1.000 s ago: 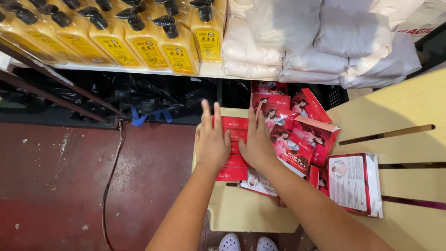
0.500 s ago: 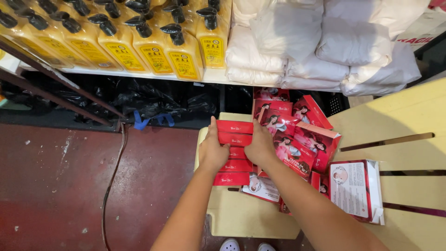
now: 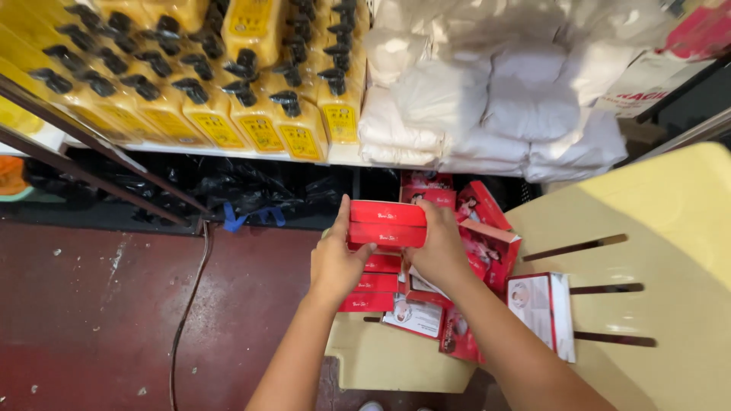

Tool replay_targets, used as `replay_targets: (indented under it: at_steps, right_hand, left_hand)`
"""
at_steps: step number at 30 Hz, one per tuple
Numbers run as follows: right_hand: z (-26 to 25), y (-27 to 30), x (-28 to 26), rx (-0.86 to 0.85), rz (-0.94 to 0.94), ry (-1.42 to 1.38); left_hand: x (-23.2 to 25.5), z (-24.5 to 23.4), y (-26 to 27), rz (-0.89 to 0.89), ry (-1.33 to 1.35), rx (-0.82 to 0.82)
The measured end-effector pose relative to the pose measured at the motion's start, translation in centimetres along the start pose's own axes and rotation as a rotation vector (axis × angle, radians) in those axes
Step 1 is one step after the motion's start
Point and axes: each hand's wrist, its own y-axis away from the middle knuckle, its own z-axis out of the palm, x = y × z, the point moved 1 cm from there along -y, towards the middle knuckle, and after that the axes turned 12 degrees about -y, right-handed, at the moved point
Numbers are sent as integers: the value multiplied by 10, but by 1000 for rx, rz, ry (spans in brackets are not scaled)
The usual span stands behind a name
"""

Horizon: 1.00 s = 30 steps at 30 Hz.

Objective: The person wipes red cosmetic boxes with a cloth and places them on a white shelf. They repeatedly pick up boxes from a lower area, clean them, and arrange them neatly on the shelf alongside other skincare products.

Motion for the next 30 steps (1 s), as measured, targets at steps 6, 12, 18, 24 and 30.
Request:
replay_targets:
  at_steps: [6, 12, 18, 24, 30]
  right_hand:
    - [-60, 4, -55, -26, 84, 16]
    - [-132, 5, -115, 72, -151, -40]
    - [-200, -5, -180, 42, -28, 52]
    - [-252, -12, -215, 104, -170, 37]
    - [-298, -17, -265, 125, -210, -42]
  left_hand:
    - [55, -49, 15, 112, 11, 46]
    - [128, -114, 40, 31, -49, 1]
    - [193, -168, 59, 112, -40, 68]
    - [240, -201, 65, 258, -8, 203]
    - [269, -221, 61, 498, 19, 476]
